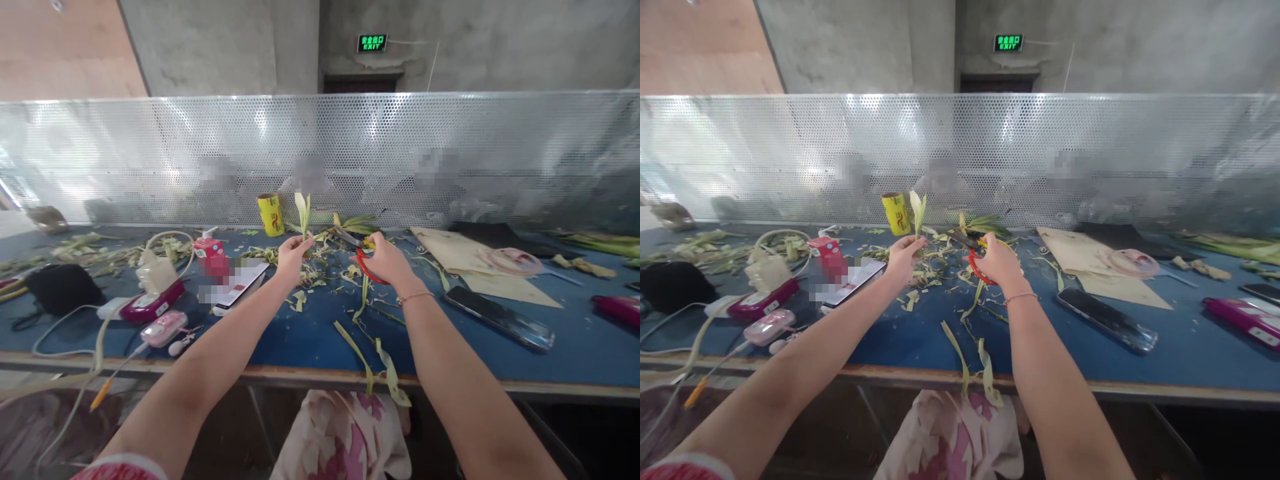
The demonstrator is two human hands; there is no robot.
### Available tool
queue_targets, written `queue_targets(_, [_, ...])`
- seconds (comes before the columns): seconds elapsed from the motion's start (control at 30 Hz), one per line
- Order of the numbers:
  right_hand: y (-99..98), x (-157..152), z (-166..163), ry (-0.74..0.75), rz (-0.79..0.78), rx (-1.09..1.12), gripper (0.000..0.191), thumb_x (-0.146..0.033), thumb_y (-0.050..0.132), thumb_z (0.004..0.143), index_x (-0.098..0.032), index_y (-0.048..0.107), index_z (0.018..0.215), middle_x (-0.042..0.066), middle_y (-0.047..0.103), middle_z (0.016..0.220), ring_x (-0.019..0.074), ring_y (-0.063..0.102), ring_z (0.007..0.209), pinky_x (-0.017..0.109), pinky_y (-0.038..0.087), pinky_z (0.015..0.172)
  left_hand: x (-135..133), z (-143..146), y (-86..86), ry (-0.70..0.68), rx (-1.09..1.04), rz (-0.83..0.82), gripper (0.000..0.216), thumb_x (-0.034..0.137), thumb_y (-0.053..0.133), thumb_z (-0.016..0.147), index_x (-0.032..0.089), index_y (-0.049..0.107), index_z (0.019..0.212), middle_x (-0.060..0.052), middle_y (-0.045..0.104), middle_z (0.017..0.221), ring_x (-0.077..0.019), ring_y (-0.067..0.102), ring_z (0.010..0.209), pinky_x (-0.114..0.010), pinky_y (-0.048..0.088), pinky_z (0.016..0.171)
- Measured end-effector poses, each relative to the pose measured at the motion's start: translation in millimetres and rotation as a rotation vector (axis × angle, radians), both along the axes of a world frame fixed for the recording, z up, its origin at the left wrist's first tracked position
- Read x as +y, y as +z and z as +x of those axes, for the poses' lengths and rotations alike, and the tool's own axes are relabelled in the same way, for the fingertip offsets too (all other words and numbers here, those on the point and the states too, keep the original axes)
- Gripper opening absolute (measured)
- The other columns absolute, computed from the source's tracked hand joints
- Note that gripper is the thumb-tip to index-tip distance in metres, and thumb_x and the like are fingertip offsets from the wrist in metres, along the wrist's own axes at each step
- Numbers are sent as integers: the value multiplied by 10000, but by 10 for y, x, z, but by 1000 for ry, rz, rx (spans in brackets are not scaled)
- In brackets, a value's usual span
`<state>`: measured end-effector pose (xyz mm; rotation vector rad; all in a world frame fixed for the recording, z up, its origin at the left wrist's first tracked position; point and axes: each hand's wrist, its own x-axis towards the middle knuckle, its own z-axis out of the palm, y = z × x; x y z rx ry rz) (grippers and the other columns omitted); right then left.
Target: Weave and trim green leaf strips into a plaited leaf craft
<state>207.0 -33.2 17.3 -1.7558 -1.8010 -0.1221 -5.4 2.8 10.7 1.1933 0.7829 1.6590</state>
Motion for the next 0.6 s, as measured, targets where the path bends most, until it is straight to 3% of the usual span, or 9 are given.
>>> queue_targets(0.2, [-12,16,2,9,-1,5,627,-606,542,699,-179,442,1146,142,642,990,288,611,880,314,412,674,-35,20,16,-33,-4,11,278,308,763,527,148,642,720,-13,616,651,-81,527,584,-193,327,495])
queue_targets(0.6, [-7,-7,-21,214,109,-78,580,-544,591,693,-168,465,1115,118,636,894,266,596,859,313,408,699,-3,15,-13,-22,68,-12,255,308,733,531,147,632,700,-12,601,652,-85,513,588,-200,338,512])
